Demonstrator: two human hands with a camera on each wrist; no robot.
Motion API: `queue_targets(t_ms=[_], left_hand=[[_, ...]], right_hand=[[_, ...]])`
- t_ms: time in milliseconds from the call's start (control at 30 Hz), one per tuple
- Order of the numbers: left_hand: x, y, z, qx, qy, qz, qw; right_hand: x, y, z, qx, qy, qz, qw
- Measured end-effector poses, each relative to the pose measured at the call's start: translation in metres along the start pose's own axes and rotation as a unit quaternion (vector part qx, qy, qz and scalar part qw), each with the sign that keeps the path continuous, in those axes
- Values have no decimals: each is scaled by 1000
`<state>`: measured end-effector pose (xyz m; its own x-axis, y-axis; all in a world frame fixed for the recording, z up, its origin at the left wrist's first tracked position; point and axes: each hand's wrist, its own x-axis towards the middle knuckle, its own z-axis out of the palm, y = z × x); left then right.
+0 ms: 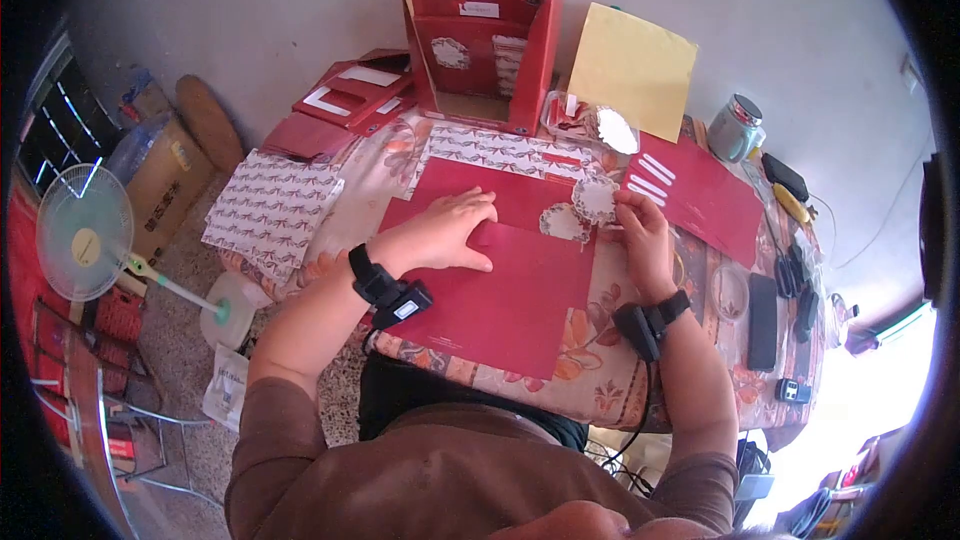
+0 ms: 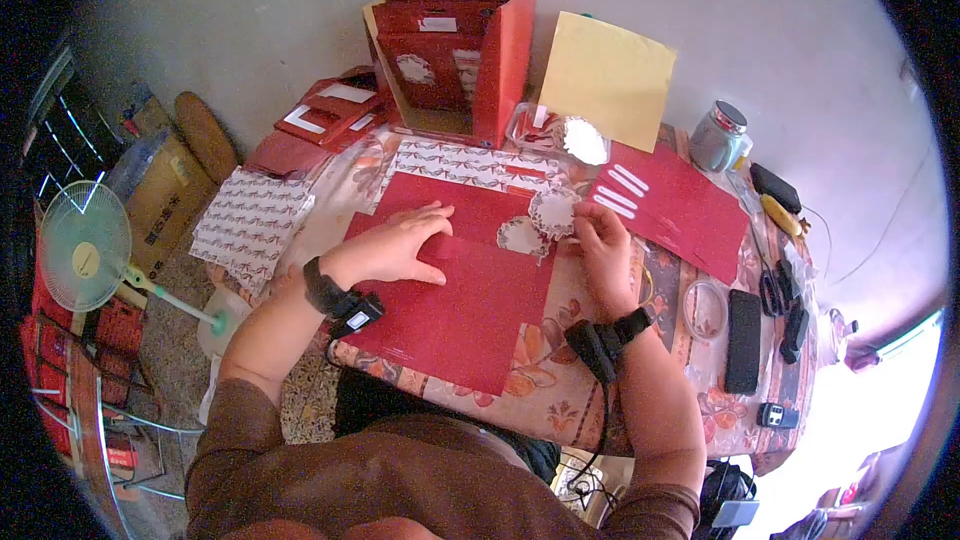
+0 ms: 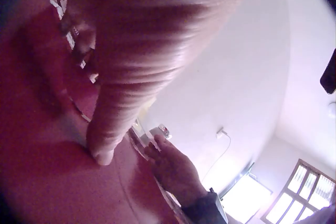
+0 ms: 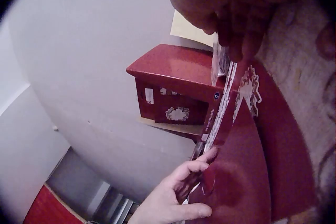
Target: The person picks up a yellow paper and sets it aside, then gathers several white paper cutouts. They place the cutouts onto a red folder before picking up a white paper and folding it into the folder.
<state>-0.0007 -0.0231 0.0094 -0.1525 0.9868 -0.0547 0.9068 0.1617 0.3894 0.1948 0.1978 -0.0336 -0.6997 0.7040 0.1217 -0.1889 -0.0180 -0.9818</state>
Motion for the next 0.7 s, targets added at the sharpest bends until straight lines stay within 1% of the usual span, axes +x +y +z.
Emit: queue_targets(t_ms=[67,200,267,533,700], left_hand=[[0,-2,1,-1,4,4,1000],[0,-6,6,1,25,26,999],[0,-8,8,3,23,26,999],[0,-6,6,0,9,15,1000],[-1,-4,5,-9,21,15,1000]], right_hand=[[-1,-4,1,-39,8,7,999],[2,2,0,-5,4,4,1000],[1,3,-2,-5,-8,7,1000],[0,-1,-1,-16,-4,10,1000],[2,4,-2,-13,-5,8,1000]])
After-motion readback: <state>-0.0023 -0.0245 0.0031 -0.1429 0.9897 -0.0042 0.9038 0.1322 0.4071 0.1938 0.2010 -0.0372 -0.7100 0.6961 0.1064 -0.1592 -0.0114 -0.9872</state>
